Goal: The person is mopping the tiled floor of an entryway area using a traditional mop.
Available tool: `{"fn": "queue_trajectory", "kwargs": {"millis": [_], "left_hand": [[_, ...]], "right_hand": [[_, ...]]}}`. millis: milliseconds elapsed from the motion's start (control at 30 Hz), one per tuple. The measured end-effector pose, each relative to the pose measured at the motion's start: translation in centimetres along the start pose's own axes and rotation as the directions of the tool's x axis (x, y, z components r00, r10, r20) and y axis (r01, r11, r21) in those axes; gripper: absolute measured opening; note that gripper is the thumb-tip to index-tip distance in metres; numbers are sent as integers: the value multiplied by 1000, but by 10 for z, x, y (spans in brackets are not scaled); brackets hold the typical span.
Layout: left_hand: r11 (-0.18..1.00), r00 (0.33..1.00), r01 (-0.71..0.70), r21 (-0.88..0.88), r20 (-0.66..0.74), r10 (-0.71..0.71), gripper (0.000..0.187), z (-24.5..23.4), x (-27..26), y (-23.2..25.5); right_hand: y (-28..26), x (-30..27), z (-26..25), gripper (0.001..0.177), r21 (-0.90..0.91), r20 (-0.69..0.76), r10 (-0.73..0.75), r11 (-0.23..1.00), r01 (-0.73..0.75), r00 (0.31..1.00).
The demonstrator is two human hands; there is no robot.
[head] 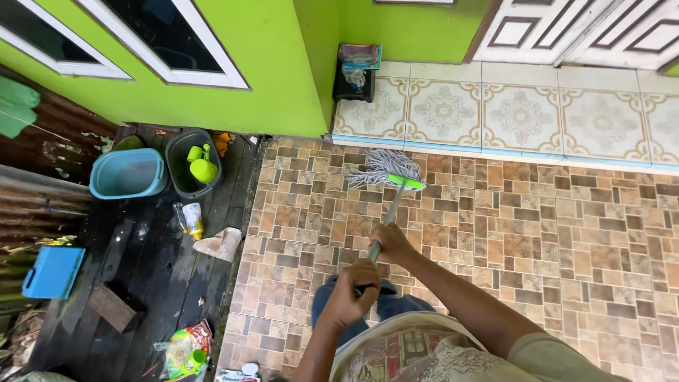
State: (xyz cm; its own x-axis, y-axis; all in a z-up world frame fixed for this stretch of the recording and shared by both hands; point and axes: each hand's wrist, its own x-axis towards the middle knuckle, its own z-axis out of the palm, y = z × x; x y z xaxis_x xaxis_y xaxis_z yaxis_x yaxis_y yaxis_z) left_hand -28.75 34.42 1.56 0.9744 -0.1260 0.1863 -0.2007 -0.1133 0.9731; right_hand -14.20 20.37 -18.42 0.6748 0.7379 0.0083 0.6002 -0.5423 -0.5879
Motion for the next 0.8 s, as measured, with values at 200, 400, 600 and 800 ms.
{"fn": "queue_trajectory", "kwargs": {"millis": [200, 400, 600, 800], "left_hand": [[998, 1000, 13, 65, 6, -13, 9, -1, -1, -3], [995, 996, 69, 73, -59, -65, 7, -59, 4, 5], [993, 994, 55, 103, -104, -45, 6, -144, -5, 4], [985, 984, 95, 144, -165, -71, 1, -245, -11, 1]], "right_hand": [[9, 0, 9, 19, 7, -52, -15, 1000, 15, 999], [-43, 49, 2, 19, 142, 13, 105, 984, -106, 994], [-105, 124, 36, 21, 112, -31, 10, 994, -7, 999], [-167, 222, 76, 17, 200, -63, -46, 978, 57, 997]]}}
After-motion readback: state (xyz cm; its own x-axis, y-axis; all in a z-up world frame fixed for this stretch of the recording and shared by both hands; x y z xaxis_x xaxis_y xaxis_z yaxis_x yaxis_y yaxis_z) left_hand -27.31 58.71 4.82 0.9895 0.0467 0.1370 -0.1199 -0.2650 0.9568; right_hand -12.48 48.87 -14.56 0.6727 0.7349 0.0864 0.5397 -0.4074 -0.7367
